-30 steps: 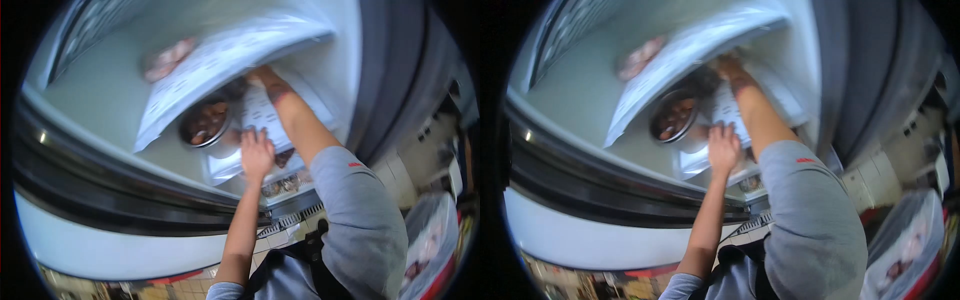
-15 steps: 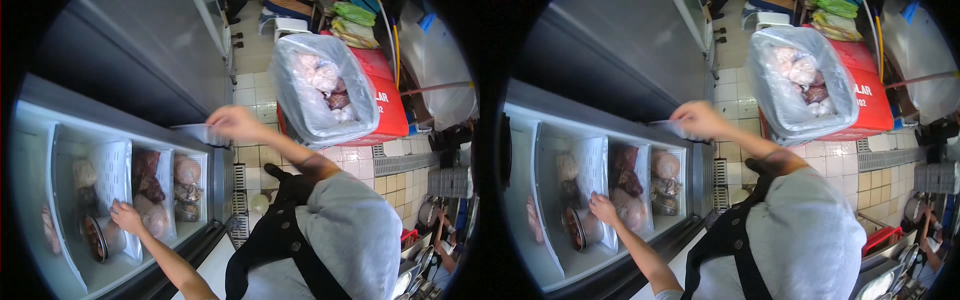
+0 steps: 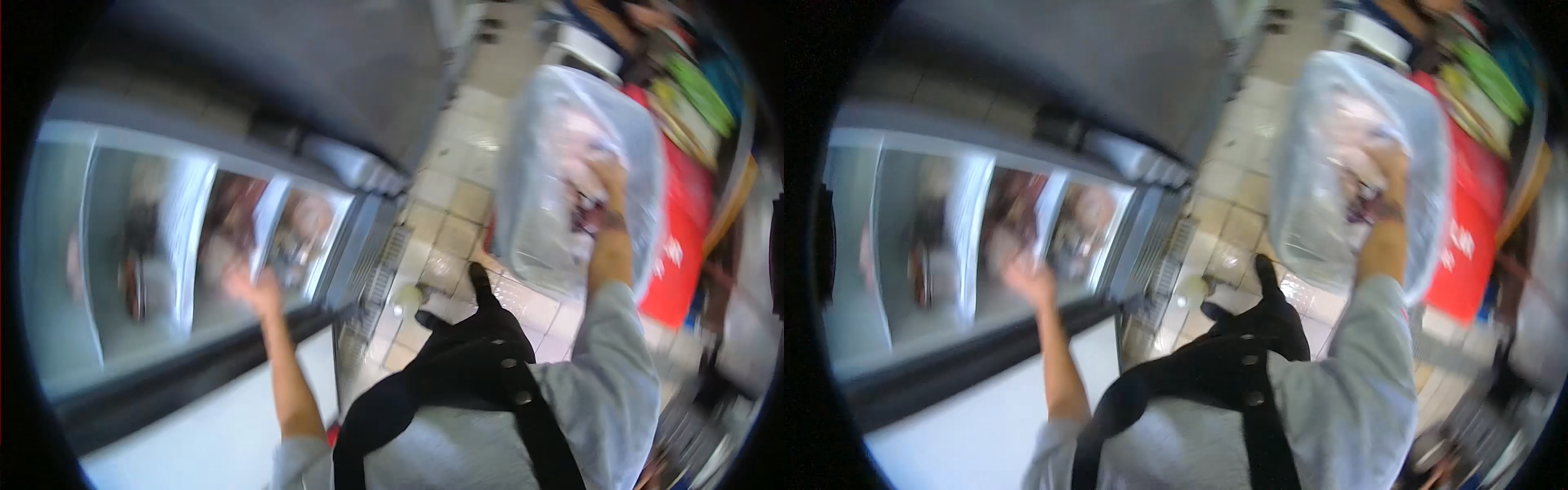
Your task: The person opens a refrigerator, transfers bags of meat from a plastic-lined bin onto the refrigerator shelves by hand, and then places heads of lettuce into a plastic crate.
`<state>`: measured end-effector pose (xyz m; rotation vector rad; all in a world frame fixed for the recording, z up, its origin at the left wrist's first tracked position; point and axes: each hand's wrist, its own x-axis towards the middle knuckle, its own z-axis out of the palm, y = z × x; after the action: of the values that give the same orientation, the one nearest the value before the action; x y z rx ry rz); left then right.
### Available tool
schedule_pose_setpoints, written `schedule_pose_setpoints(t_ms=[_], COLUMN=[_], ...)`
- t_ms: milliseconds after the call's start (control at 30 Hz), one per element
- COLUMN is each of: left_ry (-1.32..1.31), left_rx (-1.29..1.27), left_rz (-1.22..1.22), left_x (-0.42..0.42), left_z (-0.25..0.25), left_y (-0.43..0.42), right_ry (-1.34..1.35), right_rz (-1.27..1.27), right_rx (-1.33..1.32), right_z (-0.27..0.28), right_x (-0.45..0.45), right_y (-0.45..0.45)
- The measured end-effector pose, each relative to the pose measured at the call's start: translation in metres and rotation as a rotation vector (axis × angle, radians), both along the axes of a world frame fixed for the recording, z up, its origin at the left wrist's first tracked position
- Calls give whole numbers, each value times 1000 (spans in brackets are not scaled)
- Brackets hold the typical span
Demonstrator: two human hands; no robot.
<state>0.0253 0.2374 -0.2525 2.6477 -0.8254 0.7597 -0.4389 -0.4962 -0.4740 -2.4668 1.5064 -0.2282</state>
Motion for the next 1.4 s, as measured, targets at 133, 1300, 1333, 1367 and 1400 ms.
schedule_pose_setpoints(t_ms=[133, 1300, 1333, 1367, 1400], left_ry=[440, 1997, 1989, 1925, 1858], left_rx=[167, -1865, -1879, -1803, -1727], left_rz=[-81, 111, 31, -8, -47], left_x=[-110, -22, -13, -1, 13], left_z=[-59, -318, -329, -338, -346], left_y=[-65, 62, 70, 78, 82], right_ry=[-99, -992, -958, -989, -1020], right_rz=[-126, 654, 694, 621, 551], right_rx=[-125, 849, 913, 933, 951], right_z=[-31, -45, -55, -64, -72], right_x=[-22, 313, 318, 321, 322], right_y=[-23, 677, 678, 678, 678])
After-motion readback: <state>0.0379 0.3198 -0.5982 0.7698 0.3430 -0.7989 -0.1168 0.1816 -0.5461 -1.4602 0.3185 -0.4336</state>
